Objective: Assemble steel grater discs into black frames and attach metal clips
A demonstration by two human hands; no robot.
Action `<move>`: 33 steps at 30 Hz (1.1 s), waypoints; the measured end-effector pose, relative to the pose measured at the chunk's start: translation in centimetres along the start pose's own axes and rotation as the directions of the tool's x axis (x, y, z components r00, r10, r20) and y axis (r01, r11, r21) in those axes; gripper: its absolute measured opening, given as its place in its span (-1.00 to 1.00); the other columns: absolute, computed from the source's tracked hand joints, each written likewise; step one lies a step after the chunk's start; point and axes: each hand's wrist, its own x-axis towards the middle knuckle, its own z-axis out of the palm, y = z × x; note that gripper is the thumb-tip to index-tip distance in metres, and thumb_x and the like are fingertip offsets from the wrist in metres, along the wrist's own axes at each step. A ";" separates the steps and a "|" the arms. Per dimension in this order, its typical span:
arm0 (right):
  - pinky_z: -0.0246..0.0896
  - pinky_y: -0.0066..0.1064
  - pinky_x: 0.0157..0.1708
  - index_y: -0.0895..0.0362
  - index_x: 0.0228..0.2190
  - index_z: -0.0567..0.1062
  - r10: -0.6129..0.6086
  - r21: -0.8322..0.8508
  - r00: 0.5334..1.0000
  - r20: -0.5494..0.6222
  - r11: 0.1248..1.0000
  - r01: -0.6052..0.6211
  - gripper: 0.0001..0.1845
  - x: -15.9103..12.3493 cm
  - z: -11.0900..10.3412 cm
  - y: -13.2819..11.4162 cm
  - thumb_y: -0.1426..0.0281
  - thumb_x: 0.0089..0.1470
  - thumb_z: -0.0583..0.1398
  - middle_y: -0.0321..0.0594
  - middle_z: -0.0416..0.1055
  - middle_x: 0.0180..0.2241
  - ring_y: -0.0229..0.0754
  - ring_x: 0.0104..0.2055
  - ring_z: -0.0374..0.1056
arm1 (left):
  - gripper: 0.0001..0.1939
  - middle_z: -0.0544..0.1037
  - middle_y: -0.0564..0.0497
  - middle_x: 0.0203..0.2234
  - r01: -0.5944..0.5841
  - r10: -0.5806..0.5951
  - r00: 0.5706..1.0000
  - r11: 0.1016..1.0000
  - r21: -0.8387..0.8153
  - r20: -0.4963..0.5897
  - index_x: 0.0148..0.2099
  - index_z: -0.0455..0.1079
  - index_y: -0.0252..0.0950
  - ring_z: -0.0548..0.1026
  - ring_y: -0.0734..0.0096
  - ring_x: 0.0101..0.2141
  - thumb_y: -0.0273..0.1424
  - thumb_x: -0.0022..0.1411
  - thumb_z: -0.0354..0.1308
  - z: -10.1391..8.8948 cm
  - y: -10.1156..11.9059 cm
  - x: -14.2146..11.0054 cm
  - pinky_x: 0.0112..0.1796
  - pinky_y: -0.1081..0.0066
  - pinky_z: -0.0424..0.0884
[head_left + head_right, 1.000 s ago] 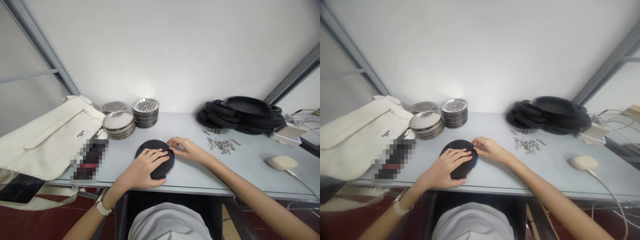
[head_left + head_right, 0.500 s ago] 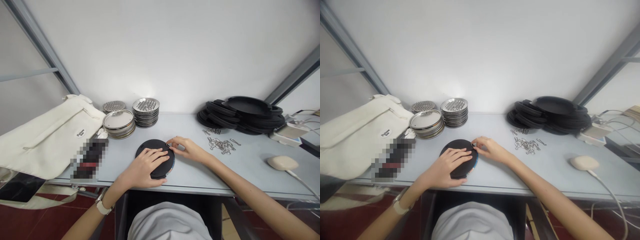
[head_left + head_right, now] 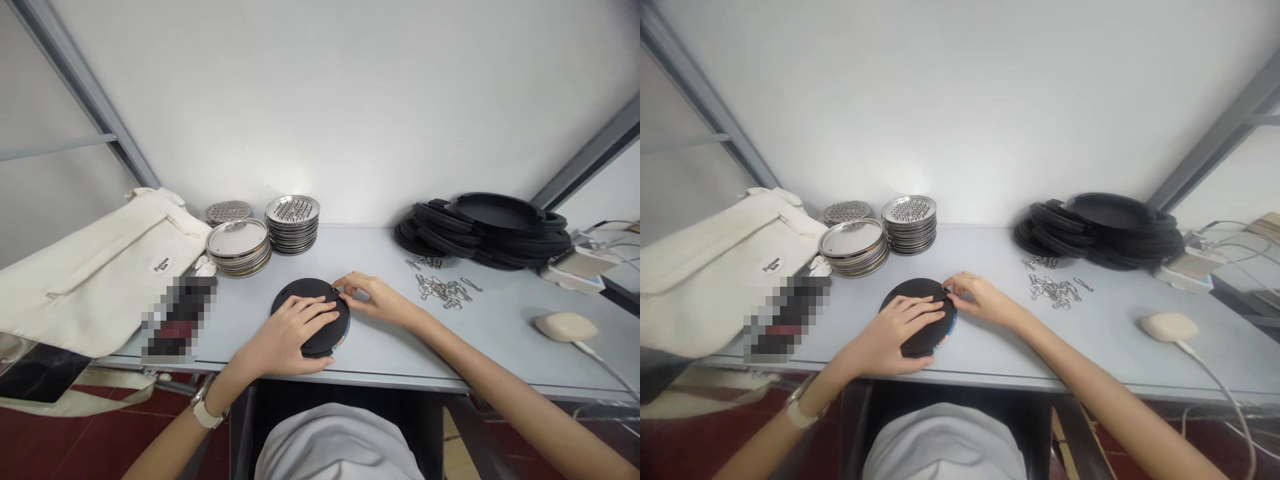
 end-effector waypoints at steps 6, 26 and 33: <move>0.24 -0.38 -0.22 0.14 -0.10 0.41 0.015 0.006 1.000 0.002 1.000 -0.015 -0.74 0.0 0.0 0.1 0.33 0.21 0.07 -0.23 0.35 -0.39 -0.22 -0.30 0.28 | -0.34 0.25 -0.03 0.20 -0.002 0.002 1.000 1.000 0.004 -0.001 0.23 0.14 -0.18 0.15 0.14 0.20 -0.15 0.12 0.17 0.1 -0.1 -0.1 0.13 0.15 0.08; 0.27 -0.35 -0.22 0.14 -0.08 0.40 0.029 0.008 0.999 -0.012 1.000 -0.029 -0.72 -0.2 0.2 0.1 0.33 0.20 0.06 -0.23 0.38 -0.40 -0.22 -0.32 0.31 | -0.35 0.26 -0.06 0.19 -0.003 0.003 1.000 1.000 -0.001 -0.004 0.23 0.15 -0.18 0.17 0.11 0.19 -0.14 0.12 0.17 0.1 -0.1 0.0 0.13 0.13 0.09; 0.27 -0.36 -0.22 0.14 -0.08 0.40 0.033 0.007 0.999 -0.005 0.999 -0.033 -0.71 -0.1 0.2 0.0 0.33 0.21 0.06 -0.23 0.37 -0.40 -0.22 -0.32 0.31 | -0.34 0.24 -0.03 0.20 0.002 -0.002 1.000 1.000 0.011 0.005 0.23 0.14 -0.18 0.15 0.15 0.20 -0.14 0.12 0.17 0.0 -0.1 0.0 0.13 0.14 0.09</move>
